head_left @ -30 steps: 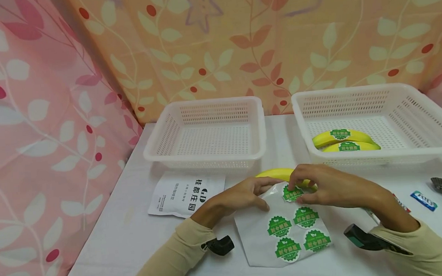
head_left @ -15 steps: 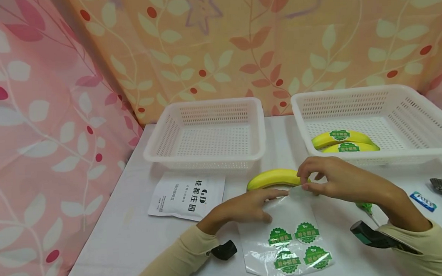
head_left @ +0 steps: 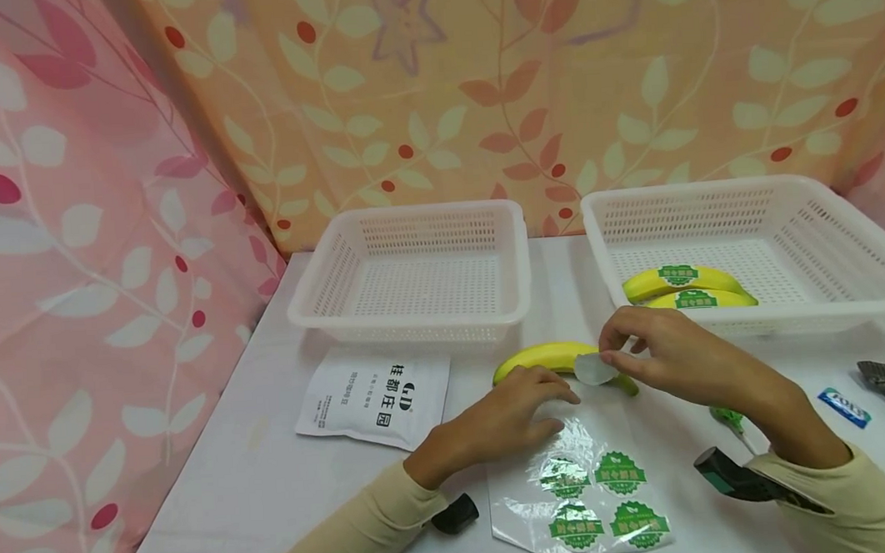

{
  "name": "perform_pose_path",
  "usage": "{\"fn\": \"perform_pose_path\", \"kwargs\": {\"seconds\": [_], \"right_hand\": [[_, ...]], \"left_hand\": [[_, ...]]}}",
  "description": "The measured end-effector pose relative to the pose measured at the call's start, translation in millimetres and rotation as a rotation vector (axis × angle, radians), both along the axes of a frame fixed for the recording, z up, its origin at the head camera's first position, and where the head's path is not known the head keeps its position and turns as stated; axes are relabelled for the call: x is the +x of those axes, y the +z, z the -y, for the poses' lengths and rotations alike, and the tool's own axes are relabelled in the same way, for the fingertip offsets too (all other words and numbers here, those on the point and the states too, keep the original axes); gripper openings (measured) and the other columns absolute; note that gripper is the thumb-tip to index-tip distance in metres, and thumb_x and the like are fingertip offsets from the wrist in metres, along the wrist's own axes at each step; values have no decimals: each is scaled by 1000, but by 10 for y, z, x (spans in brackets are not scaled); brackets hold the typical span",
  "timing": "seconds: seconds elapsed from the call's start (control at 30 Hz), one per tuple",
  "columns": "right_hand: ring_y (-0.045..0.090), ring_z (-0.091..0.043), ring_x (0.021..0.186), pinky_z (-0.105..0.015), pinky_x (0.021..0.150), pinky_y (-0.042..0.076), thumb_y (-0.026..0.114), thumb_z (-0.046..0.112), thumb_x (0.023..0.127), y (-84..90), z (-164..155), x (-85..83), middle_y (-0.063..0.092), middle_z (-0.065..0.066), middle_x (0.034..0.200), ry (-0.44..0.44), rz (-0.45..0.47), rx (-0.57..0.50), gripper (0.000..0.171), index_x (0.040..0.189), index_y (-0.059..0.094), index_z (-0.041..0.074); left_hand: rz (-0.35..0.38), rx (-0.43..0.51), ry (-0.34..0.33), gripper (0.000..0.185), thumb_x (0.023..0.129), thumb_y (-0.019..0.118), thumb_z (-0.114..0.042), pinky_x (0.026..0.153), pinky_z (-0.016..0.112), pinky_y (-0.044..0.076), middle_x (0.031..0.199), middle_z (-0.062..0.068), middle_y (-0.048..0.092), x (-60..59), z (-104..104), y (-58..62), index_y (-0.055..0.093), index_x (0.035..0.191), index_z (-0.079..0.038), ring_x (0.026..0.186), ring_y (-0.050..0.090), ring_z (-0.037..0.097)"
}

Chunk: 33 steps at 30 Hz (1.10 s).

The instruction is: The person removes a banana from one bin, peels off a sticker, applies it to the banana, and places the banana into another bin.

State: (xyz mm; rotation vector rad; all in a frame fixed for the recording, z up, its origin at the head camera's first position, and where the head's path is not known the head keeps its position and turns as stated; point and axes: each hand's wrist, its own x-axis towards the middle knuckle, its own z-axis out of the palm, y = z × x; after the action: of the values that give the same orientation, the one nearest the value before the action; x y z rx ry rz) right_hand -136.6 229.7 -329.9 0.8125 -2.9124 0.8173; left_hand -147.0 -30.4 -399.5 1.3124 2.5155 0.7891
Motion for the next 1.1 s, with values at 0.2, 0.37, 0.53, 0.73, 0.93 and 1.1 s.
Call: {"fn": "perform_pose_path", "kwargs": {"seconds": [0.2, 0.37, 0.53, 0.73, 0.93, 1.1], "right_hand": [[66, -8, 90, -33, 78, 61, 78, 11, 96, -75, 105, 6, 67, 14, 96, 36, -49, -50, 12, 99, 72, 20], [64, -5, 90, -30, 77, 60, 80, 11, 94, -123, 201, 38, 67, 16, 96, 72, -50, -48, 14, 98, 74, 22], [61, -3, 86, -28, 75, 59, 81, 13, 95, -152, 266, 63, 66, 17, 95, 142, -7, -57, 10, 97, 77, 22], [61, -6, 86, -27, 74, 57, 79, 24, 98, -157, 276, 41, 67, 13, 95, 81, 39, -61, 9, 105, 76, 18], [60, -10, 86, -24, 71, 54, 77, 21, 99, -197, 254, -24, 67, 8, 94, -7, 57, -71, 13, 108, 76, 12], [64, -17, 96, -34, 82, 61, 76, 13, 98, -252, 234, -56, 69, 2, 102, -19, 50, -106, 5, 103, 73, 12]], "left_hand": [[384, 291, 44, 36, 110, 60, -30, 88, 21, 56, 118, 1, 76, -49, 20, 40, 70, 135, -7, 103, 70, 5], [715, 409, 144, 47, 112, 50, -43, 85, 33, 61, 113, 2, 80, -102, 33, 58, 70, 133, -6, 99, 76, 16], [799, 499, 283, 39, 110, 57, -37, 81, 33, 61, 105, 13, 80, -133, 32, 29, 73, 120, -2, 89, 76, 16], [590, 470, 352, 20, 103, 69, -21, 73, 26, 58, 89, 6, 78, -130, 47, 11, 78, 111, -5, 82, 74, 21], [416, 421, 351, 19, 103, 70, -25, 70, 22, 53, 92, -2, 78, -101, 36, 5, 81, 112, -12, 84, 74, 18], [173, 345, 366, 26, 103, 72, -28, 94, 28, 53, 119, -3, 77, -108, 32, 20, 78, 124, -13, 108, 70, 12]]}}
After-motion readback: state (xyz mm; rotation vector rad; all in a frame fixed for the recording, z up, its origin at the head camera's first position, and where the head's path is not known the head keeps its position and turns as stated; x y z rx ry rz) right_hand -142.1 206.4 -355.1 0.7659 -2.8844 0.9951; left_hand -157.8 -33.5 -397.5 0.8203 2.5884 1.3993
